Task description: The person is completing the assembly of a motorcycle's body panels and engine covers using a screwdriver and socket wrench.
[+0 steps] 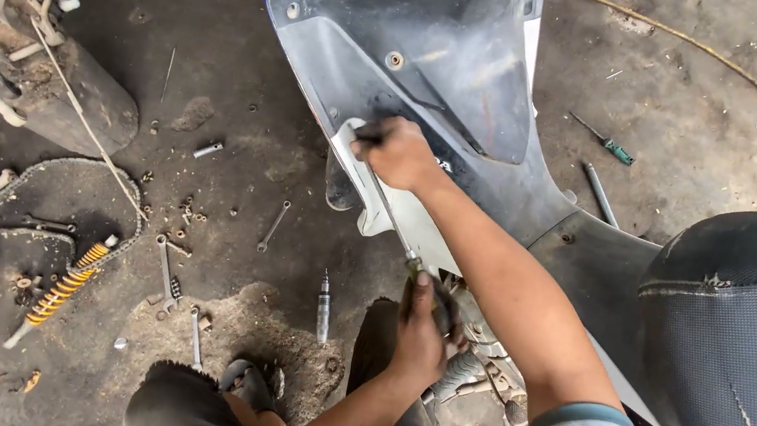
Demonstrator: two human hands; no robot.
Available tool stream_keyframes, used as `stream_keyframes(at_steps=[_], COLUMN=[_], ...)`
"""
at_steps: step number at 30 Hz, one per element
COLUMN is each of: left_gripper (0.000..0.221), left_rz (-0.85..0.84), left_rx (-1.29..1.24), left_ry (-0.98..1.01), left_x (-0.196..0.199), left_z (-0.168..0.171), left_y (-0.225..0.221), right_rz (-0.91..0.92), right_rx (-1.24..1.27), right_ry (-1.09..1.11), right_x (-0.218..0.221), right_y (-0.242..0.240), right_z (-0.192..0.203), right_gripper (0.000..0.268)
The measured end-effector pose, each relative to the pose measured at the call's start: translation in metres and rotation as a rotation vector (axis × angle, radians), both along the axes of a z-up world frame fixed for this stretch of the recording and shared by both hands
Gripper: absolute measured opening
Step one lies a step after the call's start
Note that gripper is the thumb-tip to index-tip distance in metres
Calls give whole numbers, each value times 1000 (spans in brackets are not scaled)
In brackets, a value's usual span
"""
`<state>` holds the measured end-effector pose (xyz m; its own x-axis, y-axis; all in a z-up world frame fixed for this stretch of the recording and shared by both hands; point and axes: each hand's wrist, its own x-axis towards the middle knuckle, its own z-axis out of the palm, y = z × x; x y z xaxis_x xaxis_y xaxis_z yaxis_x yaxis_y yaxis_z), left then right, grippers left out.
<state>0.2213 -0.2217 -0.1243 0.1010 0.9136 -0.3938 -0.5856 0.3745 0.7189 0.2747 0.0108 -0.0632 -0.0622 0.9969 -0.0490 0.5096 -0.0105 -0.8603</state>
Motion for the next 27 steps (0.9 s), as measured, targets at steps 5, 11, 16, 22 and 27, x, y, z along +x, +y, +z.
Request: stream_keyframes(at_steps=[5, 11, 16, 22, 27], left_gripper=[37, 33, 50, 69, 56], left_rz=[55, 106, 48, 4, -39], left_rx=[44, 31, -3, -166, -89], left_ry=[-1, 8, -238, -541, -459], left_x=[20, 23, 24, 20, 16], left_z=[-9, -22, -13, 10, 57], left_y=[21, 26, 28, 39, 52], right_rz=[17, 42, 10, -103, 70], right_rx=[73, 92, 95, -31, -153], right_ry=[-129, -39, -23, -159, -239], right_x=[-7, -11, -12, -23, 29], right_y=[34, 31, 34, 40, -50], right_z=[-9, -4, -6, 9, 108], right_gripper=[24, 21, 20, 26, 58])
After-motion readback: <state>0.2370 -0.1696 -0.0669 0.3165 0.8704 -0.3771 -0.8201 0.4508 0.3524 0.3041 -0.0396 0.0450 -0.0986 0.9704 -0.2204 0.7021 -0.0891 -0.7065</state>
